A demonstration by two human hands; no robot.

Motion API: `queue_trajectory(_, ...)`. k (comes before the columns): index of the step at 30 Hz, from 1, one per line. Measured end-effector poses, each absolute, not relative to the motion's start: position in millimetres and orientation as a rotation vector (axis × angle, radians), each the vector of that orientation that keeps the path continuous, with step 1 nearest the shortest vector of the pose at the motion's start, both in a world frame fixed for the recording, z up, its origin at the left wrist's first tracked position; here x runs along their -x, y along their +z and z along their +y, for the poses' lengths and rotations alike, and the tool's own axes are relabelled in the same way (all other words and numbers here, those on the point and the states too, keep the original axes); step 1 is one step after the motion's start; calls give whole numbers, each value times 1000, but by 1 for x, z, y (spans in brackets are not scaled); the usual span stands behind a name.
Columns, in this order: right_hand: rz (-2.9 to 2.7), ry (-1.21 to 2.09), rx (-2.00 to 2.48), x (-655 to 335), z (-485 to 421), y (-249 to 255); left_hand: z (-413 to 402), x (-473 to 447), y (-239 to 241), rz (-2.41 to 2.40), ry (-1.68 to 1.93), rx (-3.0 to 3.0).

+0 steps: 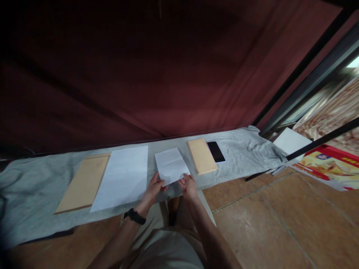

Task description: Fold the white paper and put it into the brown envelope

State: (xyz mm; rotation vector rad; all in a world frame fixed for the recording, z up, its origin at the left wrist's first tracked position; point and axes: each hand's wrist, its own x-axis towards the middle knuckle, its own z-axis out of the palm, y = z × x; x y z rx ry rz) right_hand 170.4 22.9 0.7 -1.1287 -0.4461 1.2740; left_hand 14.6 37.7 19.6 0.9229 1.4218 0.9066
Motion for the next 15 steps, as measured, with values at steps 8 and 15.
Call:
queue_trajectory(8, -853, 1007, 1501, -203, -9, -5, 43, 4, 18, 1525, 785, -990)
queue_trajectory(15, -1754, 632, 1348, -188, 18, 18, 42, 7, 18, 1601, 718, -1099)
